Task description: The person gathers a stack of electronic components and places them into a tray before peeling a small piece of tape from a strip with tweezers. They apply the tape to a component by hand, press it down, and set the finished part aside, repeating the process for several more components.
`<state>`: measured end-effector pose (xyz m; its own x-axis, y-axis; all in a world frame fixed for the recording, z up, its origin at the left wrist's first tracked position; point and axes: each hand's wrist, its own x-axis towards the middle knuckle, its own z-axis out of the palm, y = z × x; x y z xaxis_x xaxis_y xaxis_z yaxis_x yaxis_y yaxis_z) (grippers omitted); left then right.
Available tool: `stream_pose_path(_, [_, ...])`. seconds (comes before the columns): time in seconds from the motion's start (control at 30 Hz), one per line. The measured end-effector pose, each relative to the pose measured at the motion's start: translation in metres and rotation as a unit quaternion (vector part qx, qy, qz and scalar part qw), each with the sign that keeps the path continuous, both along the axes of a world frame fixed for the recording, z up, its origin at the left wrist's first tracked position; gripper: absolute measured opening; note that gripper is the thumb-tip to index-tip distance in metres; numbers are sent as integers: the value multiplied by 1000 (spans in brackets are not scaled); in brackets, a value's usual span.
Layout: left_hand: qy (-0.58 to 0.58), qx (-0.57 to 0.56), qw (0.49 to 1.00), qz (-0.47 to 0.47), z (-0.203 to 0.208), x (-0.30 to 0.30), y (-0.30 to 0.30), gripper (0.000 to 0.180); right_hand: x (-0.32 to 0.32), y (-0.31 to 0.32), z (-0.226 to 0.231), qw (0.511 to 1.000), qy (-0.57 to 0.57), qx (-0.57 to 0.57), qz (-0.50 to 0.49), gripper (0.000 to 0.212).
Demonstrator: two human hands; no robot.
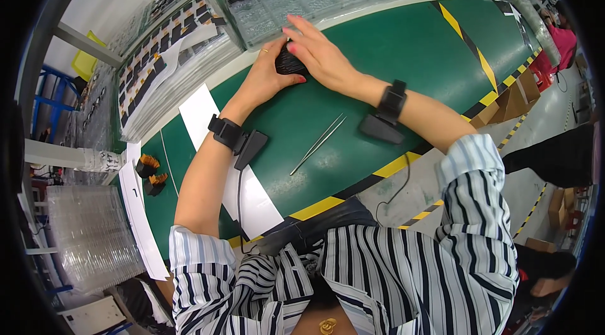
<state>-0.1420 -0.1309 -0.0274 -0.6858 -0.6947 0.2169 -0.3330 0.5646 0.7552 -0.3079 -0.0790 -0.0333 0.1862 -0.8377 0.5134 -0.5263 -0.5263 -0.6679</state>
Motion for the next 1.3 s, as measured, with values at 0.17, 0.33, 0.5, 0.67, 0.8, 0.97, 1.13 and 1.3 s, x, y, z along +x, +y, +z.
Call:
stream_pose_path(0.17, [-13, -13, 1000, 19, -4, 3, -3, 97, -3, 17, 18, 926, 365, -92, -23, 44])
stream_pose_path(0.33, [-4, -1, 1000, 20, -3, -2, -3, 102, -2, 5, 7, 932, 357, -58, 5, 48])
stream_pose_path(0.5, [-23, -14, 999, 29, -2, 0, 2, 101, 6, -13, 3, 924, -316, 211, 34, 52])
stream_pose_path(0.67, [-4, -22, 1000, 16, -3, -1, 1, 94, -3, -8, 4, 979, -94, 161, 85, 55])
stream_pose_path(0.8, [-2, -61, 998, -7, -4, -1, -1, 92, -13, -2, 12, 956, 290, -17, 32, 55])
stream_pose_path(0.97, [-3, -86, 996, -20, -4, -1, 2, 88, -14, 3, 11, 937, 345, -46, 37, 53])
stream_pose_path(1.13, [-40, -52, 998, 3, -2, -1, 4, 92, -7, 1, 11, 979, -102, 178, 12, 54])
stream_pose_path(1.3, [-14, -42, 998, 34, -1, 0, 7, 95, -4, -5, 1, 959, -151, 226, 84, 58])
